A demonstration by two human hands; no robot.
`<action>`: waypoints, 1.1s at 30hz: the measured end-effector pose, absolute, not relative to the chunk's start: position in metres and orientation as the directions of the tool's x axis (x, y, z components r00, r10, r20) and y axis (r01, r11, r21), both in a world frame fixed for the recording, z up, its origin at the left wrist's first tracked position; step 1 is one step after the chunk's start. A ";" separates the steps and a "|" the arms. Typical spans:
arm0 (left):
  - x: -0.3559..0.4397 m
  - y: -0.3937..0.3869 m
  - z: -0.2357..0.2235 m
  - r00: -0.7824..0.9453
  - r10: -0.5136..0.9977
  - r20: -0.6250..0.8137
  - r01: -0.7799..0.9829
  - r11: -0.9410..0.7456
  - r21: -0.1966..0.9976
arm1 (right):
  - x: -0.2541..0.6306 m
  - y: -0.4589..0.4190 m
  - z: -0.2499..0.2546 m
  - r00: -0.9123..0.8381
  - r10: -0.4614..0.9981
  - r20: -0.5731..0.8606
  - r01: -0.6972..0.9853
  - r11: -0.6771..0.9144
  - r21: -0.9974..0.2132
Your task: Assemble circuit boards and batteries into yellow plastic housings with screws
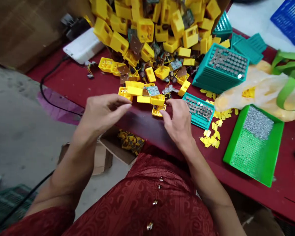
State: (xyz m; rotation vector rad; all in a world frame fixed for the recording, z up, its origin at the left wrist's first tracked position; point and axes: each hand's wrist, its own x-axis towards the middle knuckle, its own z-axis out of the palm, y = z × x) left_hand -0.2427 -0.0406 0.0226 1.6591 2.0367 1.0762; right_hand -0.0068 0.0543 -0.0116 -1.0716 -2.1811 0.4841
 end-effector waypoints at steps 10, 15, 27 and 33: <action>-0.237 -0.012 -0.032 -0.185 0.847 0.499 0.911 -0.043 0.411 | -0.065 0.077 0.019 -0.672 0.739 0.038 0.717 0.663 -0.215; -0.246 0.008 -0.034 -0.134 0.878 0.460 0.915 -0.069 0.398 | -0.058 0.080 0.019 -0.681 0.732 0.020 0.710 0.666 -0.232; -0.271 0.004 0.008 0.000 0.965 0.263 0.862 -0.133 0.490 | -0.081 0.098 -0.001 -0.608 0.738 0.294 0.482 0.637 -0.602; -0.255 -0.009 0.040 -0.071 0.966 0.250 0.763 -0.109 0.637 | -0.064 0.098 0.022 -0.628 0.742 0.233 0.102 0.375 -0.921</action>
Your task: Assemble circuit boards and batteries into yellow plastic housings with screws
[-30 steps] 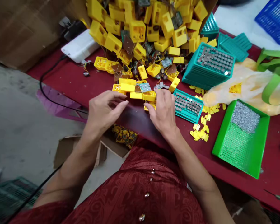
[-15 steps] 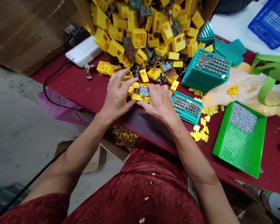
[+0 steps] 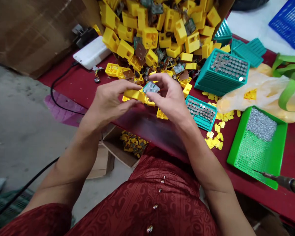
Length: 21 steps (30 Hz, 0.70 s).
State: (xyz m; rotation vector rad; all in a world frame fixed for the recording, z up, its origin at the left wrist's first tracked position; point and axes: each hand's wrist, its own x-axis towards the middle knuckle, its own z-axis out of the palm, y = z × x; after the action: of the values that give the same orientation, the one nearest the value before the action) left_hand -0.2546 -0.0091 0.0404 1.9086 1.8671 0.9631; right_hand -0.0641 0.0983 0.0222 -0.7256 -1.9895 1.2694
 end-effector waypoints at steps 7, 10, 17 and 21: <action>-0.202 -0.017 0.039 0.147 0.968 -0.204 0.181 0.177 0.967 | 0.006 0.066 0.045 -0.528 0.849 0.030 0.218 0.170 -0.961; -0.179 -0.015 0.028 0.235 0.913 -0.334 0.126 0.312 0.942 | 0.037 0.055 0.032 -0.489 0.868 -0.086 0.238 0.038 -0.970; -0.153 -0.010 0.015 0.285 0.872 -0.398 0.260 0.329 0.908 | 0.054 0.059 -0.006 -0.407 0.903 -0.139 0.308 -0.007 -0.951; -0.155 0.000 0.015 0.152 0.925 -0.348 0.331 0.284 0.900 | 0.049 0.067 -0.004 -0.302 0.953 0.010 0.502 0.168 -0.848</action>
State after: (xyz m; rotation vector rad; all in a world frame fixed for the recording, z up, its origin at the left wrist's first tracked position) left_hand -0.1554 0.0000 0.0151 1.2632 1.4026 0.6522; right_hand 0.0493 0.0666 -0.0039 -1.3729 -1.8866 1.0367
